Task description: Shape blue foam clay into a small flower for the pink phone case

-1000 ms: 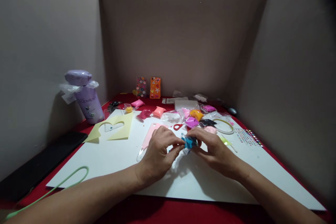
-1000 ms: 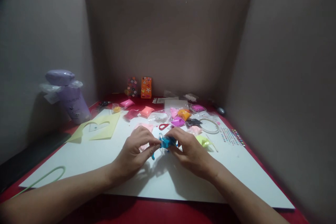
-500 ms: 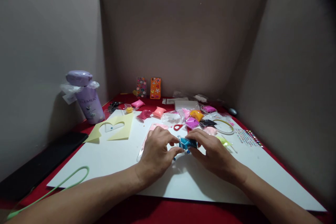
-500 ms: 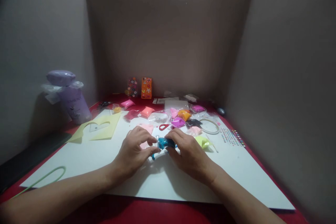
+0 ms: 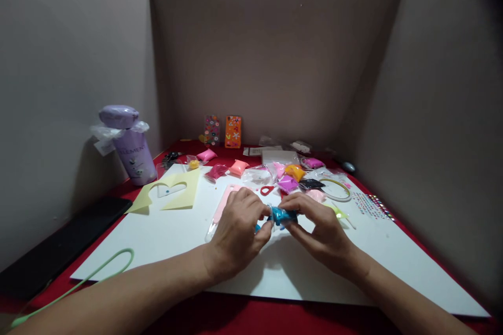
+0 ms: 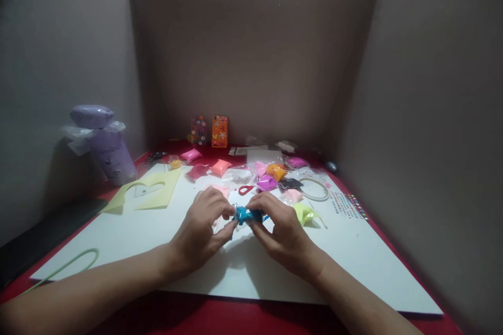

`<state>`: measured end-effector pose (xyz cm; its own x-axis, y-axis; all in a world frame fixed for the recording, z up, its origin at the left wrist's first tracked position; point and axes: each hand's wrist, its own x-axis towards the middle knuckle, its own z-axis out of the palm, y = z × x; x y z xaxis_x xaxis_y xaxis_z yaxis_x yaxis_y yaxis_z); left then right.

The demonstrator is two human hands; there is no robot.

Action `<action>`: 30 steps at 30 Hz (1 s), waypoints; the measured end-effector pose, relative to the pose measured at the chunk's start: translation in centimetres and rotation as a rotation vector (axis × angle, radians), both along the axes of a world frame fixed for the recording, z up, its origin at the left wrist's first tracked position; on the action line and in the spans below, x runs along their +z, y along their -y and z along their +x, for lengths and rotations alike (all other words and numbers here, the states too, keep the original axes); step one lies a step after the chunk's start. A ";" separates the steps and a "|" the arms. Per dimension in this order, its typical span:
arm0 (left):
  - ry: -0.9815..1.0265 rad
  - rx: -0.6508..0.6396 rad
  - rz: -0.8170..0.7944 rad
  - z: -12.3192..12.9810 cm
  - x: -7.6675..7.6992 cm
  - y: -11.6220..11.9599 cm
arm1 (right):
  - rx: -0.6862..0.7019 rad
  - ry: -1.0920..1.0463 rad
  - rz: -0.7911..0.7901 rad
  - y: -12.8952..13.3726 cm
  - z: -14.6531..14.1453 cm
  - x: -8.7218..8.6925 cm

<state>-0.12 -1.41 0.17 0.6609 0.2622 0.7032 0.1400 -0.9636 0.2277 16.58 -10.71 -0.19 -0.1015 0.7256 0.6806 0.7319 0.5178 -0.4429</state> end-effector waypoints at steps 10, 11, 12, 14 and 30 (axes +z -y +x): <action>0.046 0.003 0.013 0.2 -0.1 -0.2 | -0.042 -0.045 -0.064 0.0 -0.7 0.1; 0.059 -0.009 -0.029 0.2 0.0 -0.2 | -0.052 -0.057 -0.078 0.1 -0.7 0.0; 0.071 -0.023 -0.088 0.2 0.1 -0.2 | -0.059 -0.073 -0.091 0.1 -0.6 0.0; 0.088 -0.048 -0.268 0.3 0.3 -0.1 | -0.062 -0.114 -0.119 0.2 -0.5 0.0; 0.069 -0.089 -0.536 0.0 0.4 -0.2 | -0.102 -0.110 -0.092 -0.1 -0.4 -0.3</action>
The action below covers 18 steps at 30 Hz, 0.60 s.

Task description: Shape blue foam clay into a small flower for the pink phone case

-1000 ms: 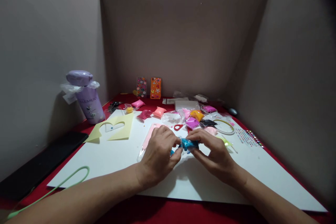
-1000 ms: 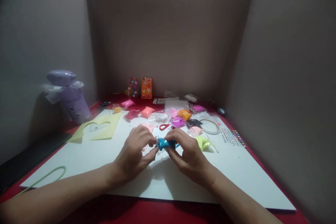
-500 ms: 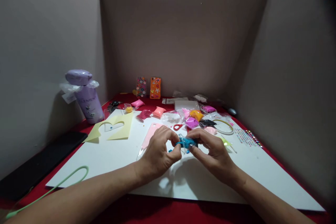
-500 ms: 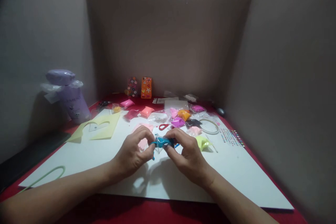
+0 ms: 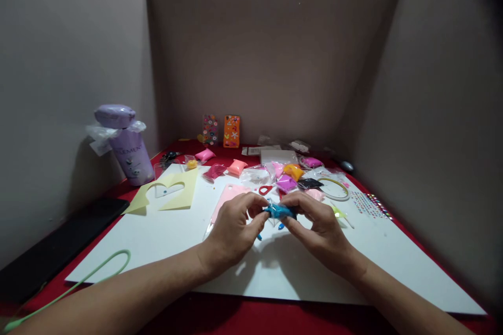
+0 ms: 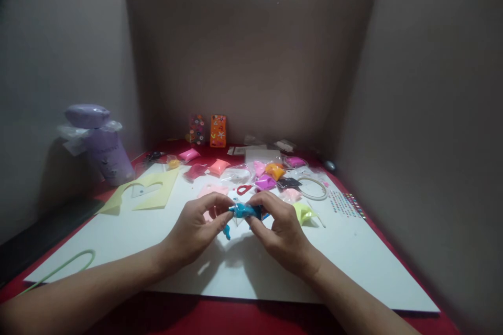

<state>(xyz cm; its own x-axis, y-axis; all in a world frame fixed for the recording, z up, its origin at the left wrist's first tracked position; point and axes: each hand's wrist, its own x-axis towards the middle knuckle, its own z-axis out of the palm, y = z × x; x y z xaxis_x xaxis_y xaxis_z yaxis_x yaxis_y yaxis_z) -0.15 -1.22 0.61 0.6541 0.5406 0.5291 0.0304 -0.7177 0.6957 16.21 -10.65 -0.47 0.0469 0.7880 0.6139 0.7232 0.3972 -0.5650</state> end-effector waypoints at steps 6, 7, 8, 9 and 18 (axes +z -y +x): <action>-0.039 -0.023 -0.090 0.1 -0.1 0.0 | -0.020 0.147 0.090 0.2 0.0 -0.2; -0.038 -0.024 -0.092 0.2 -0.1 0.0 | -0.021 0.162 0.093 0.2 0.0 -0.2; -0.033 -0.026 -0.084 0.2 -0.2 0.0 | -0.021 0.172 0.097 0.2 -0.1 -0.2; -0.027 -0.029 -0.068 0.2 -0.3 -0.1 | -0.021 0.179 0.100 0.3 -0.1 -0.2; -0.034 -0.037 0.123 0.1 -0.4 0.1 | -0.030 0.227 0.124 0.1 -0.3 -0.2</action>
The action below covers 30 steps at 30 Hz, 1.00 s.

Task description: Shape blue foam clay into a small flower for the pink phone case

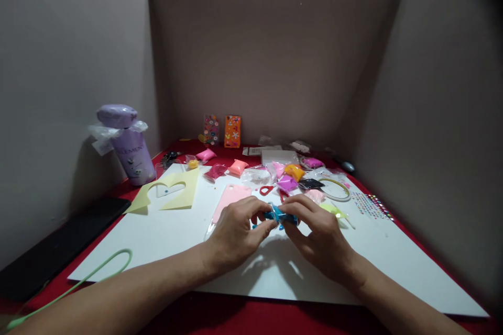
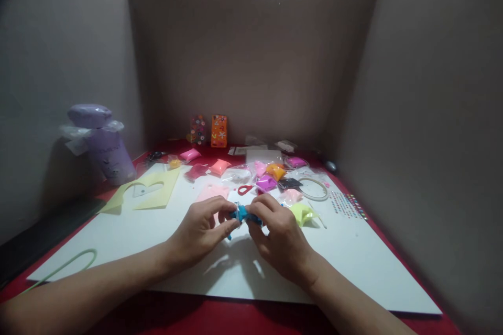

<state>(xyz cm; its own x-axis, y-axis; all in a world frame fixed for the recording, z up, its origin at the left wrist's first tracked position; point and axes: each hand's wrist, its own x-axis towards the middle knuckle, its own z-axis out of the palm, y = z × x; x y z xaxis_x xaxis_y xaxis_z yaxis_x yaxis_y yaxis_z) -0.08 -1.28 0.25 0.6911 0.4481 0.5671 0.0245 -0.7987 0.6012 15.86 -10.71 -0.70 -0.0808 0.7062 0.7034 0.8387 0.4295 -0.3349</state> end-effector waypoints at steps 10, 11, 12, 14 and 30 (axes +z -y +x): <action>-0.013 -0.033 -0.250 0.3 0.5 0.1 | 0.023 -0.064 -0.045 0.2 0.0 -0.1; -0.023 -0.041 -0.276 0.3 0.5 0.1 | 0.019 -0.069 -0.051 0.2 0.0 -0.2; -0.033 -0.044 -0.291 0.3 0.5 0.0 | 0.018 -0.069 -0.053 0.2 0.1 -0.2; -0.048 -0.035 -0.283 0.2 0.6 0.0 | 0.018 -0.057 -0.043 0.1 0.1 -0.3; -0.020 0.052 -0.011 0.2 -0.2 0.0 | 0.065 -0.074 -0.072 0.3 -0.5 -0.6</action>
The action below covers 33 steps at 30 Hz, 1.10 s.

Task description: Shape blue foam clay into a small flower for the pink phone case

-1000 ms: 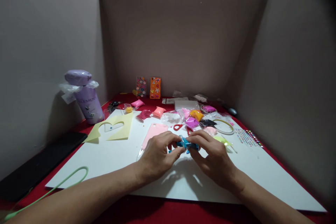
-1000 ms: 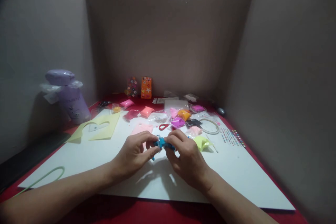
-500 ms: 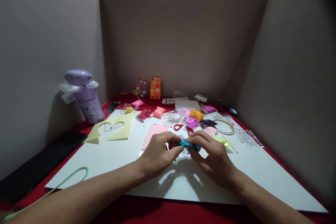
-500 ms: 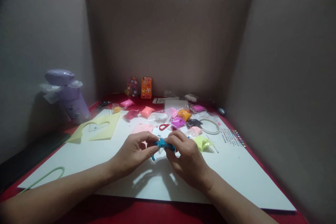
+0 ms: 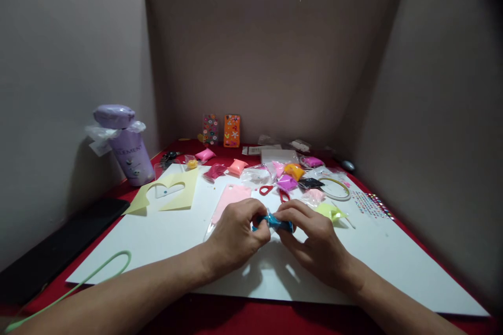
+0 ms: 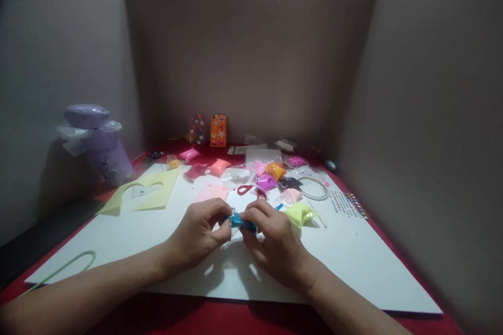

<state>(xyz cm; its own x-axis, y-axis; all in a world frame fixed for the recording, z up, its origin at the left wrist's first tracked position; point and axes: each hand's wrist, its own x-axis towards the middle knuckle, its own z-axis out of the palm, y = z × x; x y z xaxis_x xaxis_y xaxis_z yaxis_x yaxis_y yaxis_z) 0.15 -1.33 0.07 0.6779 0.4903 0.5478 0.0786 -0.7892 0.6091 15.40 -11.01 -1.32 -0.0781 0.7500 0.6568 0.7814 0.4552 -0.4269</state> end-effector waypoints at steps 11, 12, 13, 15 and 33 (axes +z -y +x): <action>0.070 -0.113 0.064 -0.5 0.9 -0.7 | -0.066 -0.325 -0.214 -0.8 0.7 0.5; 0.081 -0.125 0.097 -0.5 0.9 -0.7 | -0.059 -0.315 -0.211 -0.7 0.7 0.4; 0.091 -0.136 0.119 -0.6 0.9 -0.6 | -0.050 -0.303 -0.206 -0.7 0.7 0.4; 0.089 -0.152 0.128 -0.6 0.9 -0.6 | -0.034 -0.280 -0.198 -0.6 0.6 0.4; 0.033 -0.218 0.091 -0.6 0.7 -0.8 | 0.045 -0.500 -0.326 -0.9 1.3 -0.3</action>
<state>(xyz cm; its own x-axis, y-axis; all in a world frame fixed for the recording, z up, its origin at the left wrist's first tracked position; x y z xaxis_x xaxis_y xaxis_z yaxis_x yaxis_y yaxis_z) -0.46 -0.51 0.72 0.7435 0.2820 0.6064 -0.1184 -0.8369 0.5344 16.71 -10.07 -1.63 0.1449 0.9221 0.3588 0.4329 0.2670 -0.8610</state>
